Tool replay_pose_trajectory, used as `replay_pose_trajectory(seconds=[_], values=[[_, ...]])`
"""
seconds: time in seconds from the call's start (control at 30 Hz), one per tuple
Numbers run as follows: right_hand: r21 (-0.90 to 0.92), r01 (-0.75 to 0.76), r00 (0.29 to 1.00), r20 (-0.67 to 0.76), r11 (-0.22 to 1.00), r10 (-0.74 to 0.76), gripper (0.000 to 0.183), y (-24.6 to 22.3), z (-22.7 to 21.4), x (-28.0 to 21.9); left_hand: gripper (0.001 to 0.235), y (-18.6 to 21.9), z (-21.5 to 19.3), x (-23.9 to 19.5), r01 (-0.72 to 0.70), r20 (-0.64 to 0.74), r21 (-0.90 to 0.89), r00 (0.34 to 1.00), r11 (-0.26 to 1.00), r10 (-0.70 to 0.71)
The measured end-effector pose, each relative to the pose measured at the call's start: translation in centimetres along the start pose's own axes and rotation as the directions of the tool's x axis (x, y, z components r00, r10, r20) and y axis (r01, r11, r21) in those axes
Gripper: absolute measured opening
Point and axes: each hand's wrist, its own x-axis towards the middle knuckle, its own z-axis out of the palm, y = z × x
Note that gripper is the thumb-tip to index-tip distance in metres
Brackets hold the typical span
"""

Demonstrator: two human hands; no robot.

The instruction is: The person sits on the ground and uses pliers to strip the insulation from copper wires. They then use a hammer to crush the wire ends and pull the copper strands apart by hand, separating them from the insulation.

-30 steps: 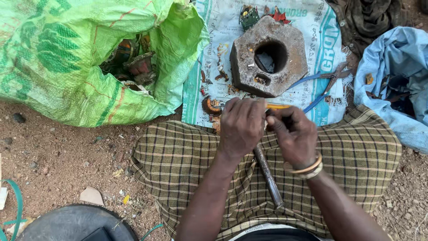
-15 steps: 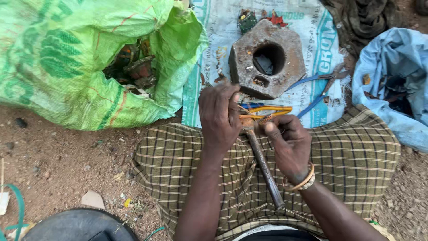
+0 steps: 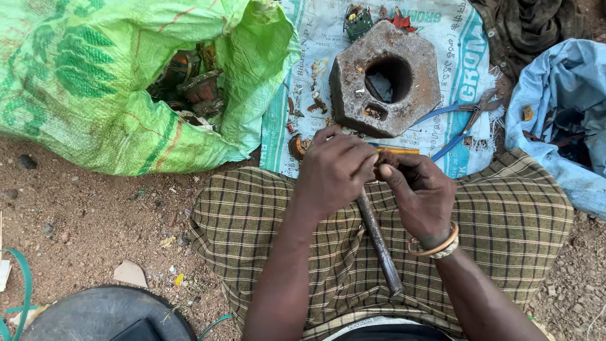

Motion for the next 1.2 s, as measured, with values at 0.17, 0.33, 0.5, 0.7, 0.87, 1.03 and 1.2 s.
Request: replay_pose_trajectory(seconds=[0.17, 0.33, 0.5, 0.7, 0.87, 1.03, 1.2], values=[[-0.018, 0.022, 0.999, -0.027, 1.000, -0.022, 0.015, 0.0, 0.1, 0.3, 0.024, 0.8, 2.6, -0.2, -0.075, -0.145, 0.141, 0.985, 0.987, 0.096], [-0.099, 0.165, 0.986, 0.009, 0.981, -0.165, 0.013, 0.0, -0.1, 1.1, 0.019, 1.7, 3.6, -0.6, 0.099, -0.201, 0.029, 0.975, 0.995, -0.091], [-0.121, 0.109, 0.991, 0.091, 0.987, -0.099, 0.022, -0.8, -0.8, 2.7, 0.009, 1.4, 1.8, 0.4, 0.156, -0.077, -0.077, 0.984, 0.985, -0.162], [-0.196, 0.172, 0.985, 0.045, 0.966, -0.166, 0.022, -1.3, -1.3, 2.5, 0.012, 1.6, 0.4, 0.7, 0.099, -0.024, -0.079, 0.995, 0.992, -0.101], [-0.252, 0.115, 0.993, 0.066, 0.961, -0.102, 0.018, -1.4, -1.6, 3.0, 0.021, 1.3, 0.1, 0.9, 0.421, 0.247, -0.350, 0.903, 0.836, -0.351], [-0.259, 0.040, 0.986, 0.165, 0.965, 0.003, 0.019, -0.9, -2.4, 4.0, 0.042, 0.6, 0.2, 0.6, 0.253, 0.242, -0.362, 0.955, 0.897, -0.172], [-0.215, -0.078, 0.976, 0.184, 0.973, 0.119, 0.018, -0.4, -3.0, 4.3, 0.032, 1.7, 2.3, 0.4, 0.354, 0.206, -0.255, 0.929, 0.900, -0.308]])
